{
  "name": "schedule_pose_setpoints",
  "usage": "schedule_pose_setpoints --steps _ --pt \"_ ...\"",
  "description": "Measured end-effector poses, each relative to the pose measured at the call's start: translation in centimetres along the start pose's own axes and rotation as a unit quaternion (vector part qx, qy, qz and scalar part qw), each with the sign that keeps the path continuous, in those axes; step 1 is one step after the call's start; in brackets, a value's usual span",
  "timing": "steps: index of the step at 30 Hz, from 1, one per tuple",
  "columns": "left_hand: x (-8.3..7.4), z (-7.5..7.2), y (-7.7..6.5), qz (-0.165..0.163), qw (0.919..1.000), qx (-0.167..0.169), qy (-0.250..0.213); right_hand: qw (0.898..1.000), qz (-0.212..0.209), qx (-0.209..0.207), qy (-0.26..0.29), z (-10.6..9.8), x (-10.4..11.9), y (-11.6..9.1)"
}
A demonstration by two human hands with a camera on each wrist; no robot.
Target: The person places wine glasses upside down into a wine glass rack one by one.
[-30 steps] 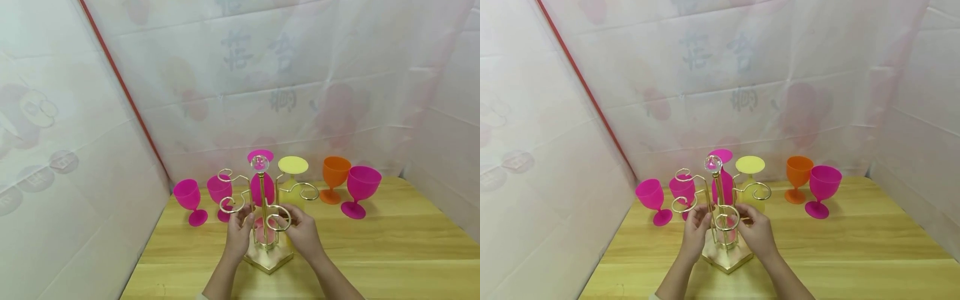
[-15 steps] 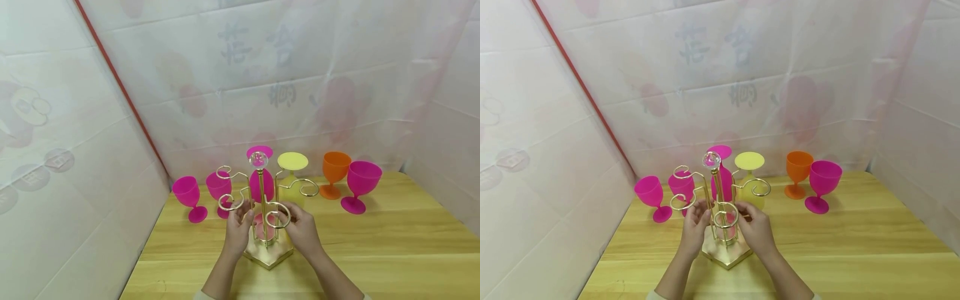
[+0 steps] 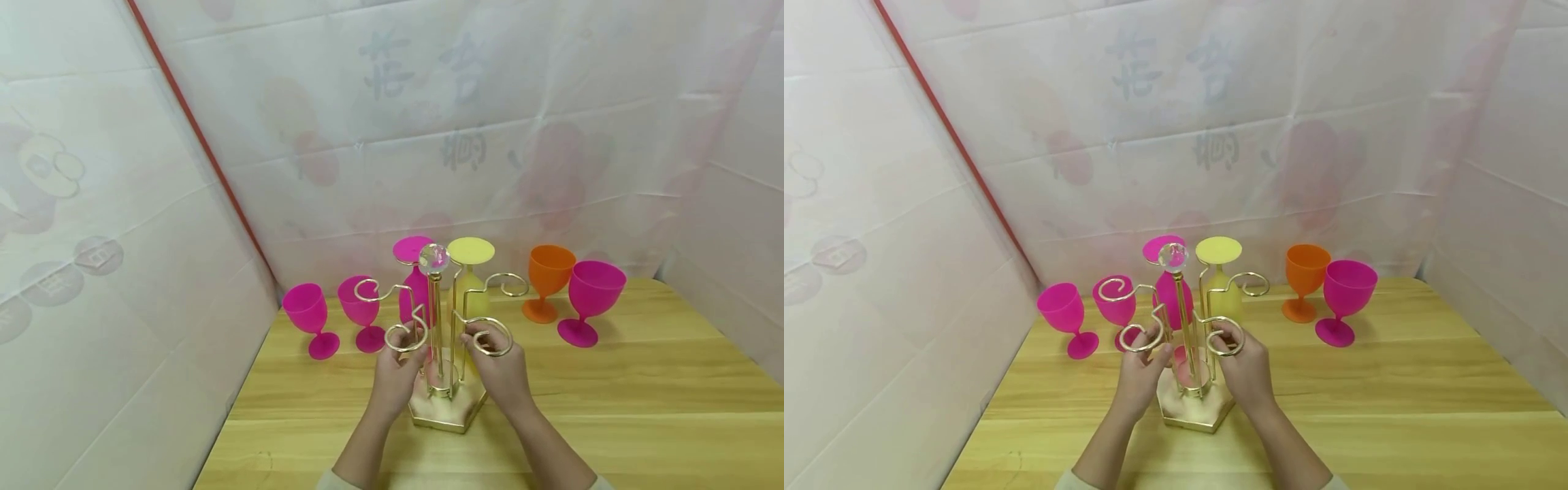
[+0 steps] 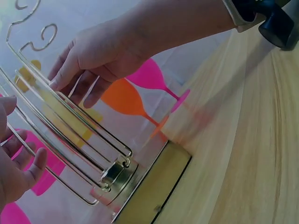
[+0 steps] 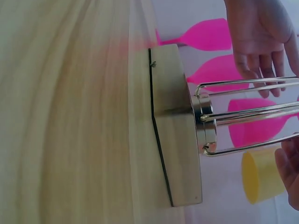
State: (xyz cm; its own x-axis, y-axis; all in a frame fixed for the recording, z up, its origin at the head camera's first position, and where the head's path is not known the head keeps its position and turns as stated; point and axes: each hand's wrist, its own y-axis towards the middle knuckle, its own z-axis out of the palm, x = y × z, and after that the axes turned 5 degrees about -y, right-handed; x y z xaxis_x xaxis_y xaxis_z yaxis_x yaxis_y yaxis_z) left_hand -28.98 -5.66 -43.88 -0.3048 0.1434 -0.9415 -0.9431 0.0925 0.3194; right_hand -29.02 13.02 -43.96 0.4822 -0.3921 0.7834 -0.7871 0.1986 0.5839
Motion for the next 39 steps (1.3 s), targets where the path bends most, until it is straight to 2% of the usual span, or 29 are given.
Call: schedule_pose_setpoints --steps 3,6,10,15,19,23,27,33,39 --pt "-0.2 0.3 -0.3 -0.012 0.9999 -0.002 0.001 0.999 0.036 -0.001 0.022 -0.4 0.5 0.2" --pt "-0.2 0.7 -0.6 -0.016 0.9998 -0.004 0.012 0.999 0.04 -0.01 0.008 -0.8 1.0 0.4" --pt "-0.2 1.4 -1.1 0.003 0.9995 -0.001 0.031 0.998 0.023 -0.039 -0.034 -1.0 0.5 0.7" --pt "-0.1 2.2 -1.6 0.026 0.9989 0.007 0.039 0.997 0.038 -0.057 -0.026 -1.2 -1.2 0.9" --pt "-0.3 2.7 -1.9 0.025 0.9987 -0.001 0.044 0.997 0.051 -0.051 0.01 -1.4 -1.5 0.8" --pt "-0.2 2.9 -1.9 0.016 0.9977 -0.019 0.063 0.997 0.065 -0.042 0.025 -1.6 -1.7 0.8" --pt "-0.1 2.9 -1.8 0.009 0.9974 -0.023 0.068 0.997 0.071 -0.032 0.011 -1.7 -1.9 0.7" --pt "-0.2 2.8 -1.8 0.02 0.9979 -0.016 0.059 0.997 0.066 -0.008 -0.027 -2.1 -2.0 0.6" --pt "-0.1 2.7 -1.7 0.009 0.9978 -0.015 0.064 0.998 0.058 0.002 -0.033 -2.1 -2.1 0.7"
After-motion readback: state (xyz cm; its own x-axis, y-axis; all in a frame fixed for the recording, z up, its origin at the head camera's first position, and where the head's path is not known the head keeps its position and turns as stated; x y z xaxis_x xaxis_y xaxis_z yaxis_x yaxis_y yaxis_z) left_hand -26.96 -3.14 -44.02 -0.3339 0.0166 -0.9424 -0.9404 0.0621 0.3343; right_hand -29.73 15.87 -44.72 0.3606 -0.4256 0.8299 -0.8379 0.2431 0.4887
